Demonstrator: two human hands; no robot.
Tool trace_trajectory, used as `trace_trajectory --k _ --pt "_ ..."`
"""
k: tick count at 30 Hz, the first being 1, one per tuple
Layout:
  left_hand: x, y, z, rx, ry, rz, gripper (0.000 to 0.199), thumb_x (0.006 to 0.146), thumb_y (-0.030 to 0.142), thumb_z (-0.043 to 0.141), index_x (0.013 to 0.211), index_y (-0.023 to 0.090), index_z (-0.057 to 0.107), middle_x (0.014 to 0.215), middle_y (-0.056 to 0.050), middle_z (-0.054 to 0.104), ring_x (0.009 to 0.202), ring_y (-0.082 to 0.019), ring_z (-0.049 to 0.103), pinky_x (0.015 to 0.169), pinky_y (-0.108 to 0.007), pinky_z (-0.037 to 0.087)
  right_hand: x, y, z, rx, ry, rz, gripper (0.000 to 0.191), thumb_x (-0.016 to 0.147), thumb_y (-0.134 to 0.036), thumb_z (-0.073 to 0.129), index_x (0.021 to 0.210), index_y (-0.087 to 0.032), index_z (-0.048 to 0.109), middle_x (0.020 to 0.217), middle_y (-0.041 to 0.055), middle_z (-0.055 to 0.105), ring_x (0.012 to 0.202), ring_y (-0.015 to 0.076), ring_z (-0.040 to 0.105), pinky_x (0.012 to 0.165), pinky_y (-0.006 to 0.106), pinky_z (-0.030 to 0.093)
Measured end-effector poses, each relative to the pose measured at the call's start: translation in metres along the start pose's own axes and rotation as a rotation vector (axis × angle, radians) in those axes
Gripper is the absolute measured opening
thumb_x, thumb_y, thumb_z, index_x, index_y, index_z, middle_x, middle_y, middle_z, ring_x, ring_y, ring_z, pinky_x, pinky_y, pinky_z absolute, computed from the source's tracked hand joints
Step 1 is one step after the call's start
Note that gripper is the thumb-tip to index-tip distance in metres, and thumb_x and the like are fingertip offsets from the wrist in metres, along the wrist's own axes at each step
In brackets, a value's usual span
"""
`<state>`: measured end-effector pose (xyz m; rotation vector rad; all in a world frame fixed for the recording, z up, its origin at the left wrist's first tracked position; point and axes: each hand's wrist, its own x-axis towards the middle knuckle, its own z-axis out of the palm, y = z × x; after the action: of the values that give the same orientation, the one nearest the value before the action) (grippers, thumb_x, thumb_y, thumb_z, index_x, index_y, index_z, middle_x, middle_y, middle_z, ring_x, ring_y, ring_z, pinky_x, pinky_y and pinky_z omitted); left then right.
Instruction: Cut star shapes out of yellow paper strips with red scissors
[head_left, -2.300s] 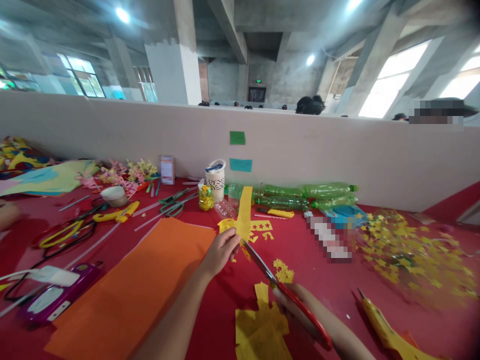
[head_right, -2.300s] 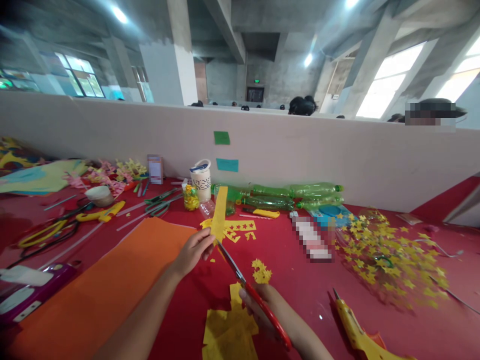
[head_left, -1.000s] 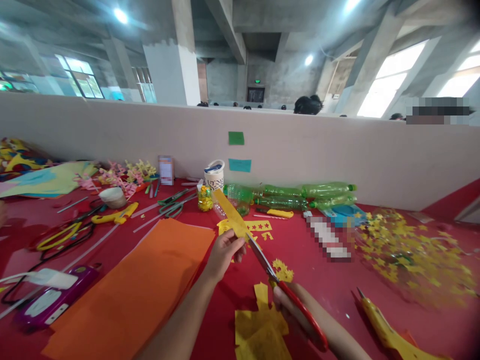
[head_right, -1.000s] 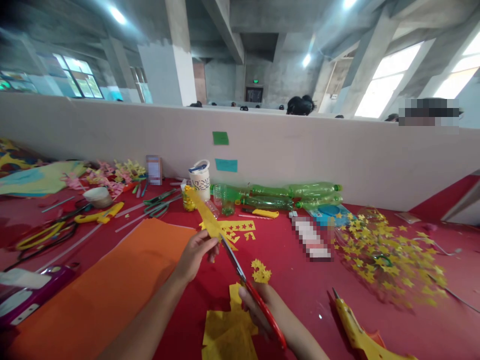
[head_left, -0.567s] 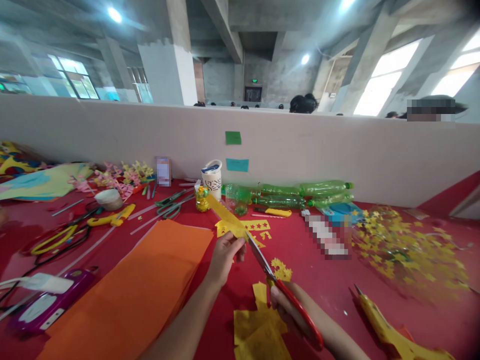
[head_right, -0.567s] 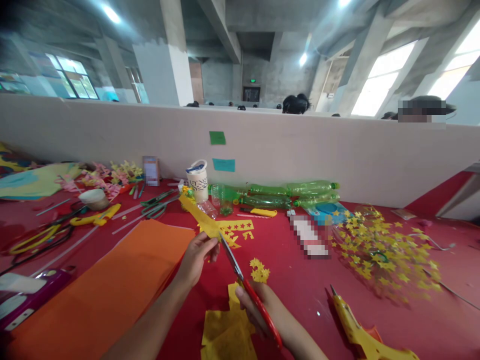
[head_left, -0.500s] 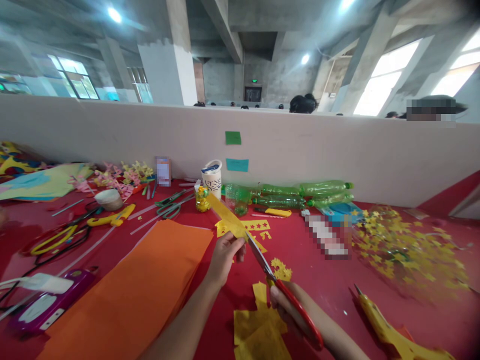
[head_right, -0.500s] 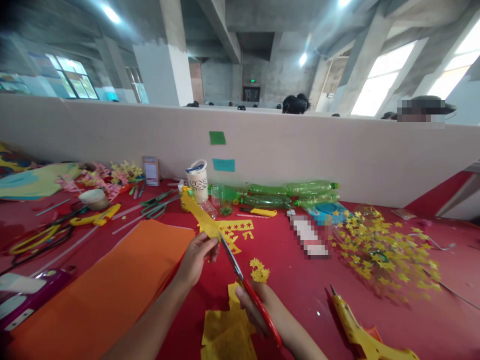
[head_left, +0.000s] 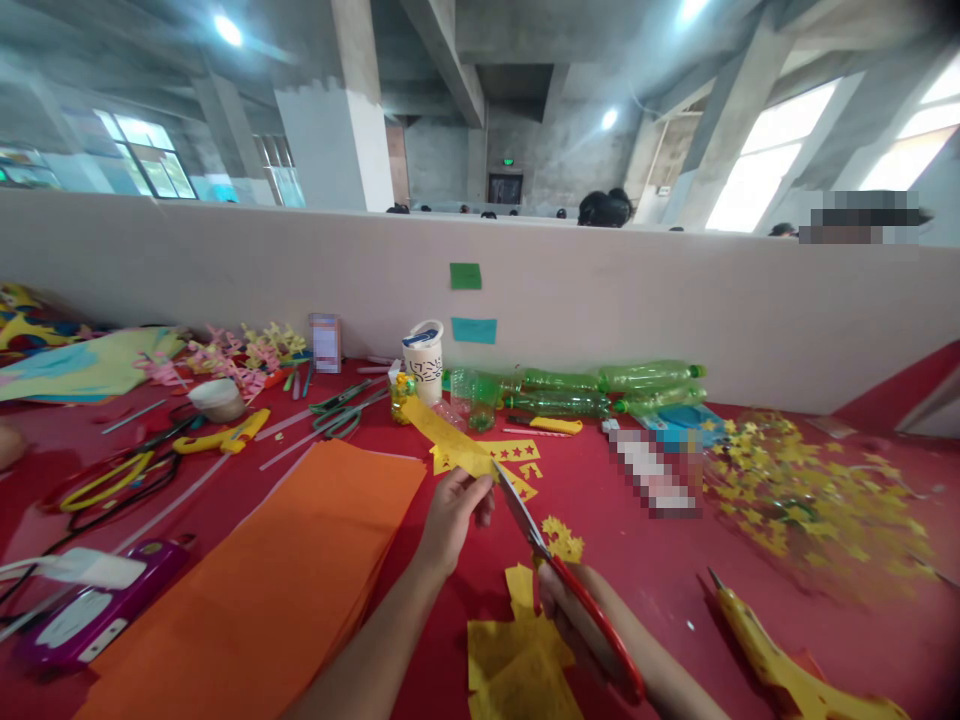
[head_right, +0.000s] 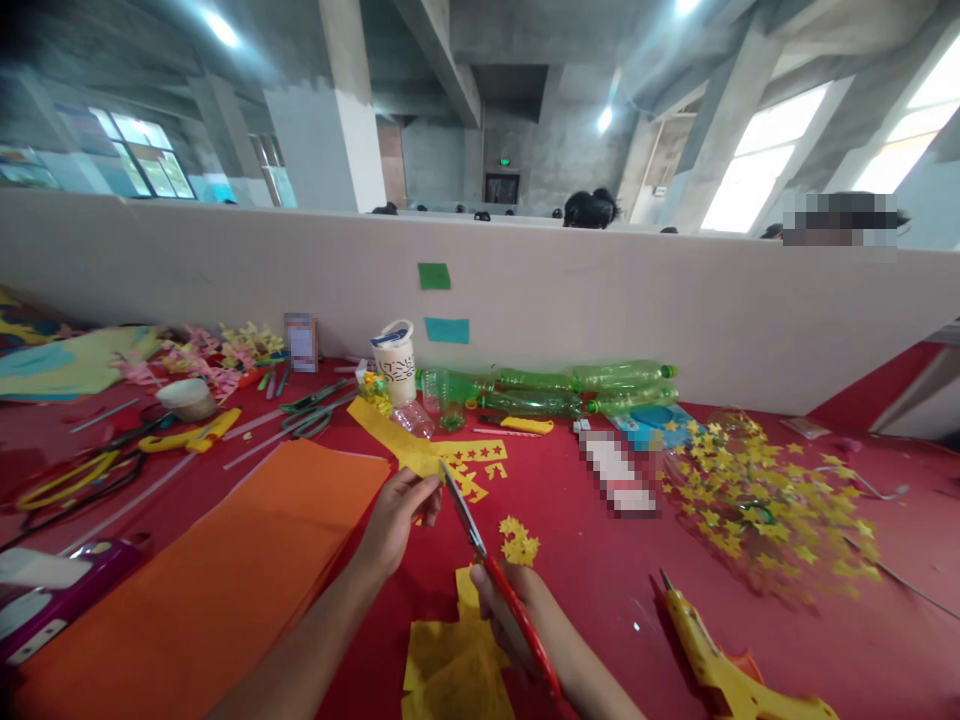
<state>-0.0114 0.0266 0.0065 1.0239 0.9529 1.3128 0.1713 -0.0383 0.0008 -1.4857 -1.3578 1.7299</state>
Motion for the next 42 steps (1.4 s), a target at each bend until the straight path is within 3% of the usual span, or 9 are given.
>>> trace_trajectory --k 22,26,32,39,42 --pt "0.003 0.003 -0.006 -0.014 -0.024 0.041 0.018 0.081 0.031 0.058 0.071 0.016 0.055 0.057 0.003 0.054 0.046 -0.007 0.046 0.046 -0.020 0.036 -0.009 -0.013 0.000 -0.131 0.042 -0.095 0.054 0.078 -0.072 0.046 0.060 -0.020 0.043 0.038 -0.0094 0.030 0.028 0.0049 0.029 0.032 0.018 0.017" --pt "0.005 0.005 -0.008 -0.045 0.017 0.036 0.020 0.079 0.031 0.059 0.069 0.017 0.051 0.056 0.004 0.054 0.046 -0.007 0.045 0.045 -0.019 0.035 -0.009 -0.013 -0.001 -0.126 0.048 -0.076 0.053 0.077 -0.070 0.049 0.060 -0.020 0.043 0.039 -0.0091 0.031 0.030 0.0049 0.028 0.033 0.019 0.017" --pt "0.008 0.009 -0.012 -0.110 0.094 0.030 0.018 0.076 0.033 0.062 0.080 0.018 0.052 0.058 0.003 0.059 0.047 -0.009 0.050 0.047 -0.020 0.038 -0.010 -0.013 0.001 -0.137 0.035 -0.076 0.053 0.072 -0.069 0.055 0.060 -0.019 0.045 0.047 -0.0070 0.034 0.039 0.0056 0.030 0.037 0.019 0.019" --pt "0.003 0.013 -0.008 -0.071 -0.027 -0.006 0.023 0.079 0.037 0.059 0.071 0.017 0.051 0.062 0.001 0.060 0.048 -0.009 0.051 0.048 -0.021 0.038 -0.001 -0.005 0.000 -0.203 0.088 -0.109 0.054 0.074 -0.070 0.052 0.059 -0.020 0.042 0.048 -0.0056 0.035 0.043 0.0071 0.031 0.040 0.020 0.021" --pt "0.003 0.011 -0.008 -0.079 -0.022 -0.002 0.022 0.080 0.034 0.058 0.069 0.017 0.050 0.060 0.001 0.058 0.048 -0.009 0.050 0.049 -0.021 0.038 0.002 -0.001 -0.001 -0.236 0.054 -0.116 0.053 0.075 -0.070 0.052 0.062 -0.019 0.043 0.052 -0.0051 0.036 0.046 0.0079 0.031 0.041 0.020 0.022"
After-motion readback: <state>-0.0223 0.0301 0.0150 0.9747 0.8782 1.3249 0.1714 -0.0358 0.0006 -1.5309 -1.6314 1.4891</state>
